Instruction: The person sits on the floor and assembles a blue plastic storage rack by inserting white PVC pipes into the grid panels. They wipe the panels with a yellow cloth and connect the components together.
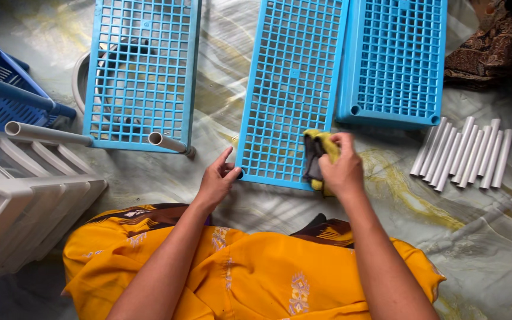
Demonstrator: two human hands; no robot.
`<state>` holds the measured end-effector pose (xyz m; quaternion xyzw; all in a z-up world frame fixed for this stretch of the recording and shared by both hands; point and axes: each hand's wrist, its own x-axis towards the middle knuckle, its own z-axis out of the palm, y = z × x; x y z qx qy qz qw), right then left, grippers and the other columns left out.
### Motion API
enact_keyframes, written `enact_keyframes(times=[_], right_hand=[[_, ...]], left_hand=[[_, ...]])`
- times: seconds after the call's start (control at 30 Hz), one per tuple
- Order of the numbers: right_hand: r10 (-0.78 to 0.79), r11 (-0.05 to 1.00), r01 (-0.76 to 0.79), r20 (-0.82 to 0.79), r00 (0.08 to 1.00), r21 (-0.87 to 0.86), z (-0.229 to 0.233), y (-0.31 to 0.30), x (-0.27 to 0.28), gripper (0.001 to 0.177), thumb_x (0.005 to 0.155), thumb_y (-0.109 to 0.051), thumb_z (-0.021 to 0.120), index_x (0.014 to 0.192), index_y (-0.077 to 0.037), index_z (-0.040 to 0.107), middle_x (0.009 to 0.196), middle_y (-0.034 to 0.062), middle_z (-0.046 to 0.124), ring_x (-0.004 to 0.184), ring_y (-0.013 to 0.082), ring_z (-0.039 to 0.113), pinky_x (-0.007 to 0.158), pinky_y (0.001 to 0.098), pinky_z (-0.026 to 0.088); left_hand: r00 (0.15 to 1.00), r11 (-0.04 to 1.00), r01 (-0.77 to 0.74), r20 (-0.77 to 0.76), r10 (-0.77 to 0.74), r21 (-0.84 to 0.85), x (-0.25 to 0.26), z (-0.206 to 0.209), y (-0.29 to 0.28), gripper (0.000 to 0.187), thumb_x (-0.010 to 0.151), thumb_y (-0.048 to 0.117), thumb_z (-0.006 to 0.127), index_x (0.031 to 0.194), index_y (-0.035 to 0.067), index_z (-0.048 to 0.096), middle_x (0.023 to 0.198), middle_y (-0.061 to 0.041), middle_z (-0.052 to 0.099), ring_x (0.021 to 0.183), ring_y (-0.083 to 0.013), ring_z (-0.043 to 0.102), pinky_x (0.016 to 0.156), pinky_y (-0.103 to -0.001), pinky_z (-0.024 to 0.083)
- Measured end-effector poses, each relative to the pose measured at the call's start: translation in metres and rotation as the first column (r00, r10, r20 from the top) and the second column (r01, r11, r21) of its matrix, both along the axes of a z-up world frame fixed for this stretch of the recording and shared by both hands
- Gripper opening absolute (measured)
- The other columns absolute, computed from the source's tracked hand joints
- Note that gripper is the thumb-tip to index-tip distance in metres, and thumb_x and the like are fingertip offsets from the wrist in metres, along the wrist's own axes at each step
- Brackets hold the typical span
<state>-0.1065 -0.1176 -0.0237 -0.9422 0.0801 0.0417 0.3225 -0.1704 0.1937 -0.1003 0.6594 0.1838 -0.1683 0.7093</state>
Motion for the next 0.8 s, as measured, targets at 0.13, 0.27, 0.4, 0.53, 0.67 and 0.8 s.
enact_keyframes(times=[0.13, 0.27, 0.4, 0.53, 0.67, 0.8], right_hand=[[0.221, 0.955, -0.197, 0.087, 0.971, -0.224, -0.007, 0.086, -0.030, 0.062, 0.081, -0.035, 0.083, 0.133, -0.014, 0.058, 0.146, 0.0185, 0.051, 0.117, 0.0425, 0.053, 0.096, 0.0545, 0.044], [0.488, 0.859, -0.415, 0.232, 0.841, -0.302, -0.018, 0.144, -0.076, 0.063, 0.081, -0.027, 0.079, 0.140, -0.019, 0.058, 0.151, 0.0098, 0.049, 0.117, 0.0341, 0.054, 0.097, 0.0494, 0.047], [0.552, 0.797, -0.436, 0.213, 0.806, -0.417, -0.021, 0.130, -0.077, 0.063, 0.079, -0.017, 0.078, 0.140, -0.024, 0.062, 0.147, 0.0100, 0.053, 0.113, 0.0306, 0.056, 0.093, 0.0457, 0.049], [0.241, 0.924, -0.146, 0.242, 0.940, -0.355, -0.019, 0.102, -0.069, 0.056, 0.087, -0.017, 0.079, 0.140, -0.020, 0.062, 0.131, 0.0165, 0.056, 0.112, 0.0359, 0.057, 0.092, 0.0460, 0.051], [0.376, 0.924, -0.343, 0.253, 0.891, -0.167, -0.027, 0.130, -0.107, 0.058, 0.081, -0.016, 0.077, 0.138, -0.019, 0.063, 0.126, 0.0156, 0.059, 0.109, 0.0372, 0.062, 0.090, 0.0462, 0.054], [0.374, 0.924, -0.333, 0.258, 0.891, -0.189, -0.025, 0.133, -0.121, 0.055, 0.082, -0.014, 0.076, 0.135, -0.023, 0.064, 0.124, 0.0130, 0.060, 0.109, 0.0359, 0.065, 0.090, 0.0452, 0.055]], left_hand=[[0.996, 0.988, 0.038, -0.090, -0.025, 0.147, -0.002, 0.023, 0.006, 0.064, 0.093, 0.013, 0.067, 0.153, 0.021, 0.047, 0.107, -0.005, 0.074, 0.082, -0.0099, 0.068, 0.064, -0.027, 0.055], [0.993, 0.974, -0.006, -0.113, 0.032, 0.225, -0.012, 0.033, 0.021, 0.058, 0.091, 0.013, 0.070, 0.147, 0.022, 0.056, 0.107, -0.007, 0.076, 0.082, -0.0089, 0.069, 0.065, -0.027, 0.057], [0.989, 0.956, -0.020, -0.133, 0.061, 0.292, -0.029, 0.026, 0.015, 0.054, 0.092, 0.014, 0.070, 0.145, 0.022, 0.060, 0.105, -0.006, 0.079, 0.077, -0.0102, 0.067, 0.065, -0.025, 0.055], [0.984, 0.978, -0.079, -0.145, 0.109, 0.195, -0.042, 0.004, -0.017, 0.054, 0.091, 0.014, 0.072, 0.144, 0.021, 0.061, 0.104, -0.007, 0.077, 0.075, -0.0108, 0.065, 0.064, -0.026, 0.055], [0.981, 0.964, -0.180, -0.108, 0.161, -0.197, -0.044, -0.027, -0.025, 0.053, 0.095, 0.007, 0.065, 0.146, 0.016, 0.059, 0.111, -0.008, 0.073, 0.083, -0.0104, 0.067, 0.067, -0.026, 0.057], [0.985, 0.963, -0.133, -0.137, 0.103, -0.233, -0.045, -0.036, -0.014, 0.050, 0.100, 0.009, 0.058, 0.149, 0.017, 0.056, 0.112, -0.008, 0.069, 0.085, -0.0098, 0.065, 0.070, -0.027, 0.060]])
